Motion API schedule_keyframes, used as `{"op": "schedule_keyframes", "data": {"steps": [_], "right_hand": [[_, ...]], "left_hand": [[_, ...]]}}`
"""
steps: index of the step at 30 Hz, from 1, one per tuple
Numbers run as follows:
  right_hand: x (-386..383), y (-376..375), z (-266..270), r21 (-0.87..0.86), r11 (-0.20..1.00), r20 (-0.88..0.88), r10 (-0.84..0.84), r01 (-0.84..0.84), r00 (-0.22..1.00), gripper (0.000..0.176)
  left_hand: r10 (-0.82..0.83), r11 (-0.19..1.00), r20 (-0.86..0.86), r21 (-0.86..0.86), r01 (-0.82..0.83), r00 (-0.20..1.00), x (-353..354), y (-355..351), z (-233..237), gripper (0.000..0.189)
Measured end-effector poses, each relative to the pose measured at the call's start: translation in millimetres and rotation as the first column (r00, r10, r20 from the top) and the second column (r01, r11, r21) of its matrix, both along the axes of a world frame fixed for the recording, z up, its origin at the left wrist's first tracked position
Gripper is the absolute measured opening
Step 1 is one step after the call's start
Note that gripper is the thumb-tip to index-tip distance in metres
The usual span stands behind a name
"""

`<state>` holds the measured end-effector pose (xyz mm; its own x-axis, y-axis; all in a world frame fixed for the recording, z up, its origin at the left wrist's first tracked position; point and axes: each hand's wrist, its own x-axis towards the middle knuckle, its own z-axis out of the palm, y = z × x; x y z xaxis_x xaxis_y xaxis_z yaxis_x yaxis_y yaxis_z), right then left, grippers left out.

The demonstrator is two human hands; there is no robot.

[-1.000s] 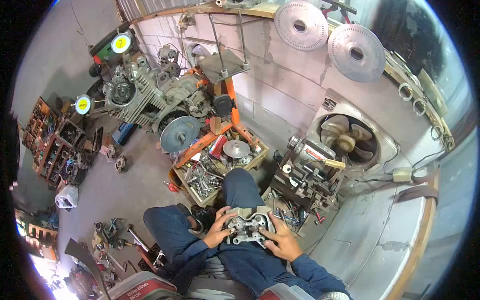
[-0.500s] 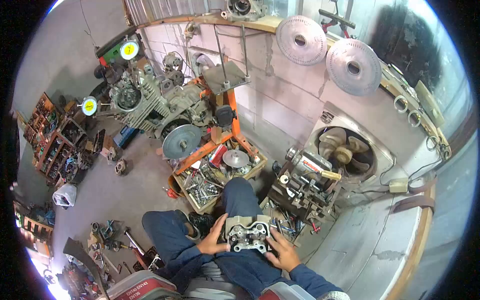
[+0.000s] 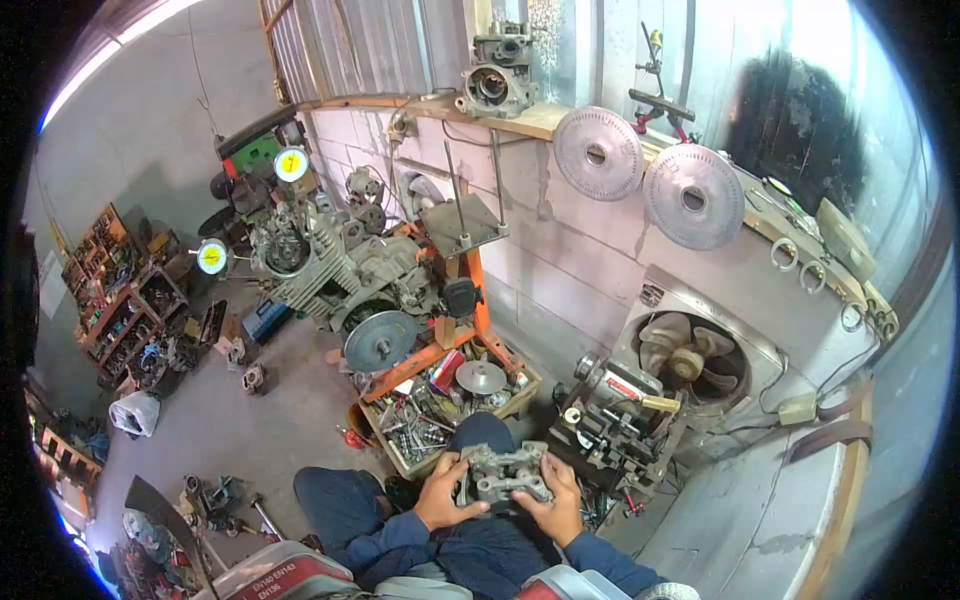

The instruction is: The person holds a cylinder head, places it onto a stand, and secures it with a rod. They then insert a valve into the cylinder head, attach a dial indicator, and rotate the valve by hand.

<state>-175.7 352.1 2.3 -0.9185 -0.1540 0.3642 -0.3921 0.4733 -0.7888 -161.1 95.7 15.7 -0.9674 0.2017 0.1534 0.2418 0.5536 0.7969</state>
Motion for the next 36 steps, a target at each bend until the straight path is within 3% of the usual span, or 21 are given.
{"op": "schedule_keyframes", "data": {"steps": [4, 7, 10, 11, 13, 14, 16, 17, 20, 21, 24, 25, 26, 28, 29, 30, 33, 36], "right_hand": [[-53.6, -6.3, 78.8, -0.001, 0.999, -0.153, 0.032, -0.033, 0.988, 0.085], [-100.5, -11.9, 163.4, -0.027, 0.998, -0.420, 0.048, -0.065, 0.906, 0.088], [-157.4, -26.0, 257.2, -0.218, 0.962, -0.537, 0.023, -0.165, 0.843, 0.077], [-180.5, -29.5, 283.0, -0.282, 0.940, -0.510, 0.025, -0.195, 0.860, 0.072], [-224.8, -43.5, 351.1, -0.257, 0.937, -0.650, 0.015, -0.238, 0.760, 0.062], [-238.7, -55.5, 376.3, -0.430, 0.859, -0.512, 0.021, -0.277, 0.859, 0.053], [-274.6, -64.6, 422.7, -0.331, 0.892, -0.528, 0.095, -0.307, 0.844, 0.046], [-290.2, -72.9, 437.6, -0.432, 0.857, -0.405, 0.094, -0.281, 0.910, 0.044], [-378.8, -89.3, 451.5, -0.416, 0.847, -0.339, 0.194, -0.331, 0.921, 0.050], [-385.9, -94.7, 456.0, -0.403, 0.870, -0.299, 0.167, -0.283, 0.940, 0.051], [-398.5, -103.1, 452.2, -0.349, 0.924, -0.158, 0.108, -0.158, 0.982, 0.053], [-413.1, -106.4, 448.9, -0.264, 0.952, -0.166, 0.113, -0.155, 0.980, 0.055], [-427.7, -110.5, 446.0, -0.252, 0.965, -0.107, 0.041, -0.067, 0.993, 0.051], [-413.1, -105.3, 449.7, -0.232, 0.962, 0.034, 0.158, -0.146, 0.987, 0.045], [-428.2, -111.5, 437.4, -0.351, 0.898, -0.130, 0.234, -0.266, 0.963, 0.041], [-408.1, -112.9, 437.7, -0.383, 0.907, -0.080, 0.156, -0.175, 0.985, 0.040], [-403.4, -104.5, 437.0, -0.223, 0.962, -0.091, 0.142, -0.159, 0.986, 0.045], [-418.9, -104.8, 427.1, -0.237, 0.952, -0.085, 0.180, -0.195, 0.980, 0.044]], "left_hand": [[0.032, 0.998, -0.222, 0.054, -0.020, 0.974, -44.5, -3.4, 76.3, 0.090], [-0.008, 0.999, -0.509, -0.039, -0.015, 0.861, -87.6, -10.1, 178.0, 0.095], [-0.012, 0.985, -0.670, -0.134, -0.105, 0.743, -126.2, -16.5, 290.1, 0.094], [0.010, 0.975, -0.673, -0.157, -0.155, 0.740, -141.8, -20.6, 320.9, 0.092], [0.036, 0.977, -0.726, -0.121, -0.178, 0.687, -191.8, -32.6, 367.4, 0.086], [0.047, 0.987, -0.773, -0.062, -0.149, 0.633, -221.1, -38.6, 386.7, 0.083], [-0.035, 0.993, -0.621, 0.069, 0.099, 0.783, -263.9, -45.6, 424.4, 0.075], [-0.023, 0.988, -0.534, 0.117, 0.101, 0.845, -288.3, -53.6, 437.8, 0.073], [0.108, 0.965, -0.323, 0.263, -0.021, 0.940, -333.8, -61.0, 456.2, 0.064], [0.089, 0.934, -0.263, 0.357, 0.011, 0.961, -347.1, -60.3, 455.7, 0.057], [0.129, 0.946, -0.227, 0.319, -0.052, 0.965, -365.9, -67.2, 446.5, 0.052], [0.071, 0.936, -0.226, 0.352, 0.014, 0.971, -361.4, -63.2, 443.4, 0.054], [0.105, 0.962, -0.133, 0.265, -0.067, 0.986, -380.2, -79.1, 439.4, 0.054], [0.160, 0.941, -0.247, 0.332, -0.072, 0.956, -380.4, -72.7, 425.3, 0.056], [0.136, 0.951, -0.219, 0.303, -0.065, 0.966, -403.5, -90.4, 419.3, 0.059], [0.035, 0.906, -0.095, 0.424, 0.009, 0.995, -397.8, -82.0, 422.0, 0.048], [0.136, 0.912, -0.076, 0.399, -0.095, 0.988, -388.1, -71.3, 415.7, 0.047], [0.141, 0.922, -0.108, 0.375, -0.091, 0.984, -393.3, -74.6, 408.6, 0.050]]}}
